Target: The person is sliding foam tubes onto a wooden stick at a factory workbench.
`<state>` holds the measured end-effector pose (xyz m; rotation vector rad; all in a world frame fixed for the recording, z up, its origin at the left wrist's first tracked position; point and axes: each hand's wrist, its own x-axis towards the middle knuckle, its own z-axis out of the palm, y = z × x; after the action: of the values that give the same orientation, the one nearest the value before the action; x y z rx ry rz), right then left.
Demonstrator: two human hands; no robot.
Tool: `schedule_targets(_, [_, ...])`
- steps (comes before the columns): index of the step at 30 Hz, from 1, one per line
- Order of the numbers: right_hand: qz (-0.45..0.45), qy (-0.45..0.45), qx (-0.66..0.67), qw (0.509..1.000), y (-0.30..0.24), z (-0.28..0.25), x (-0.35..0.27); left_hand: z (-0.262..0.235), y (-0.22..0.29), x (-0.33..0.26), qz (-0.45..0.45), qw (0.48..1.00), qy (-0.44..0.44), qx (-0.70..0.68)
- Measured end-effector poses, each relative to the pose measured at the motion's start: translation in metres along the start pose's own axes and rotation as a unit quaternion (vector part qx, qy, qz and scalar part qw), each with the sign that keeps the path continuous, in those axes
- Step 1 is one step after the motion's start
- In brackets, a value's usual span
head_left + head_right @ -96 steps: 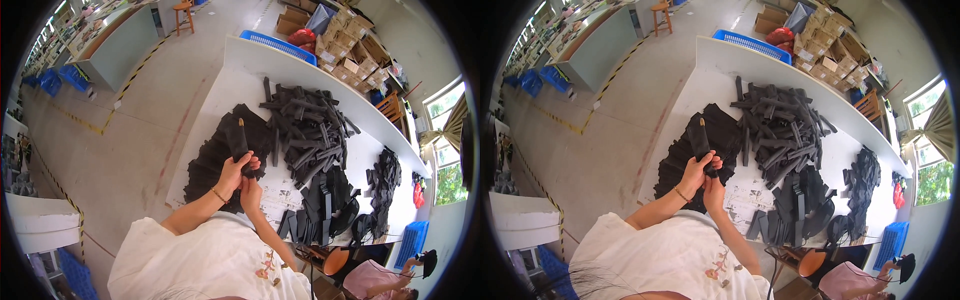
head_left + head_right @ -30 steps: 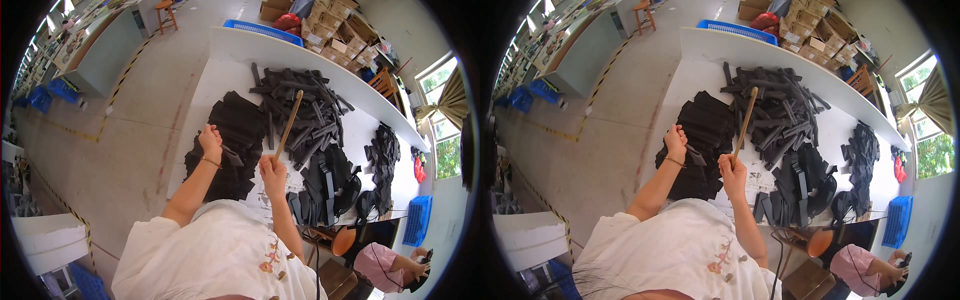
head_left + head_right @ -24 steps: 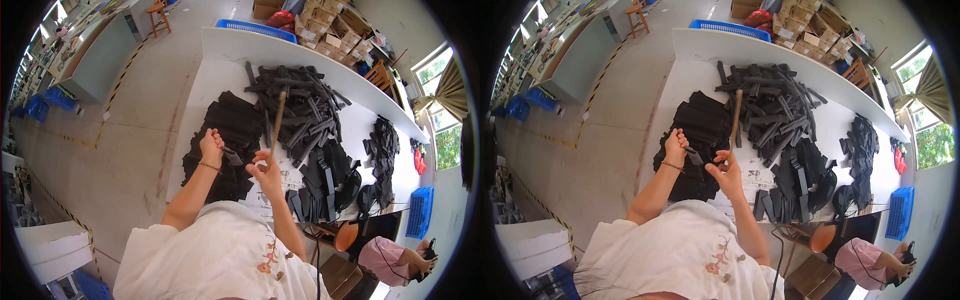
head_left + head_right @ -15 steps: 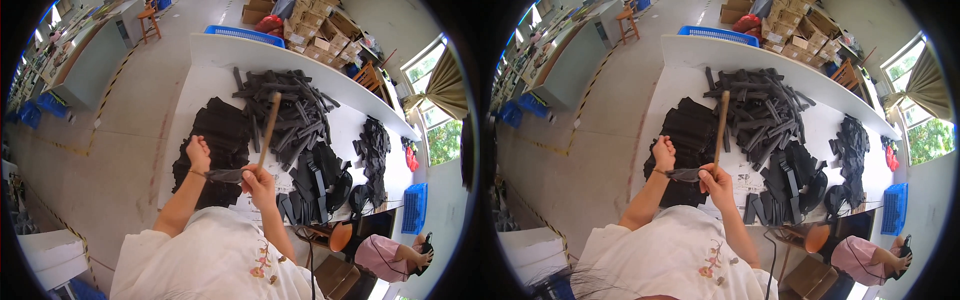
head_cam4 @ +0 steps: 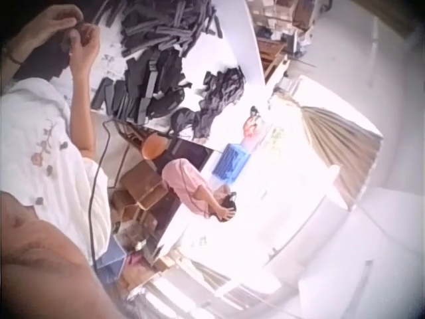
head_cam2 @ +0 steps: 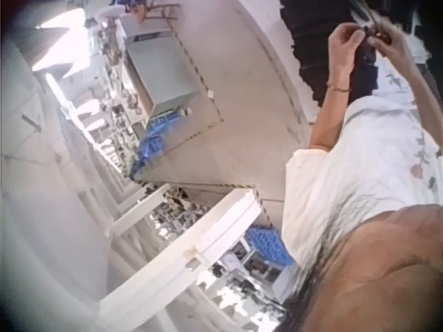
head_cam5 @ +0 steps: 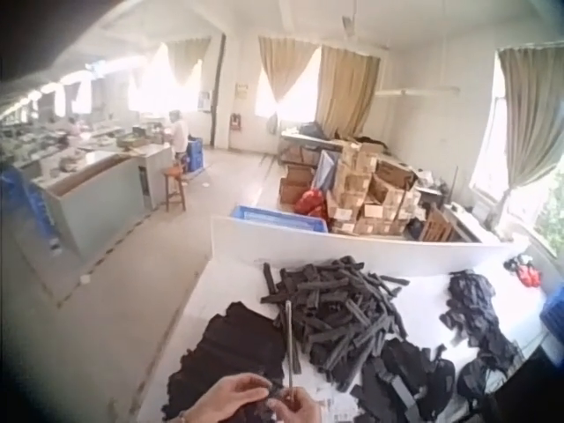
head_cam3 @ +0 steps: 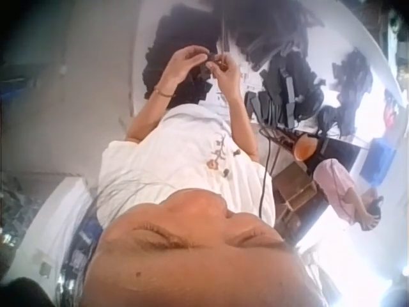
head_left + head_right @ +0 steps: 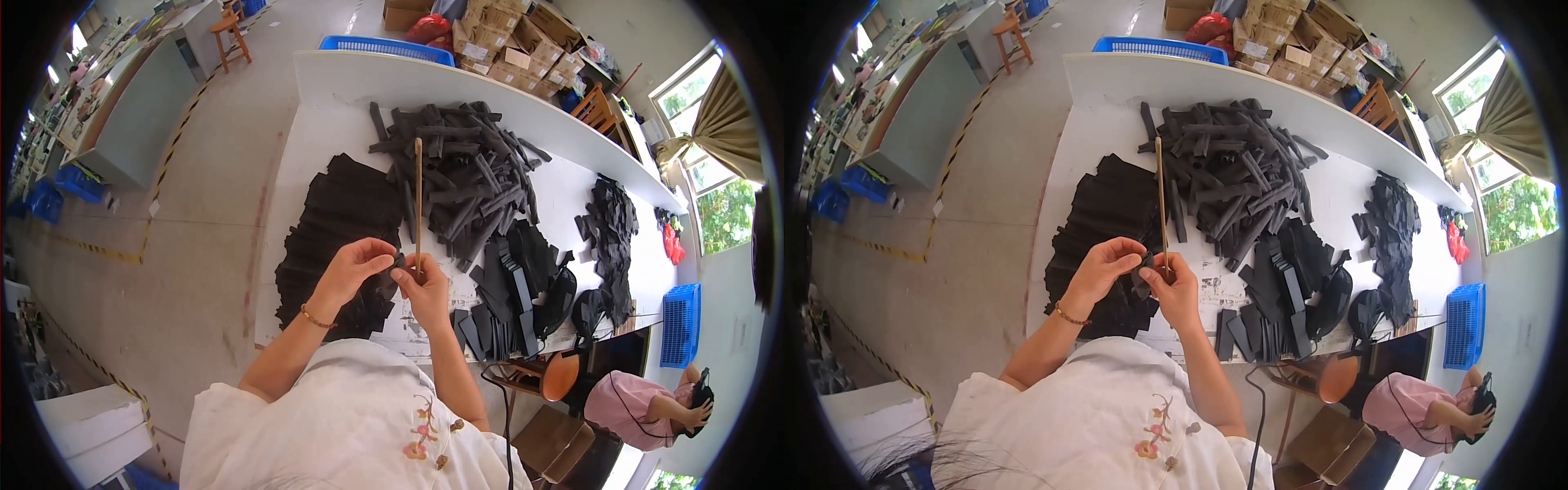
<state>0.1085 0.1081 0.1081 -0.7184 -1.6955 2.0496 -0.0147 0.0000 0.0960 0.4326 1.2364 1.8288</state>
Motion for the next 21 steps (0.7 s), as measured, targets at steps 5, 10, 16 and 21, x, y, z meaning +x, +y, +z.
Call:
schedule_targets(5, [-0.005, 0.024, 0.017, 1.0, 0.003, 0.001, -0.003, -0.004, -0.004, 0.001, -0.007, 0.997, 0.012, 0.069])
schedule_targets(10, [-0.015, 0.003, 0.017, 1.0, 0.017, -0.003, 0.003, 0.006, -0.008, 0.002, -0.076, 0.975, 0.02, -0.209])
schedule_targets(16, [-0.125, 0.051, -0.125, 0.983, 0.012, -0.001, -0.001, 0.006, -0.015, 0.002, 0.039, 0.991, 0.068, 0.105])
schedule_targets(21, [-0.078, 0.086, -0.192, 0.975, 0.012, -0.001, 0.003, 0.007, -0.011, -0.001, 0.073, 0.971, 0.037, 0.224])
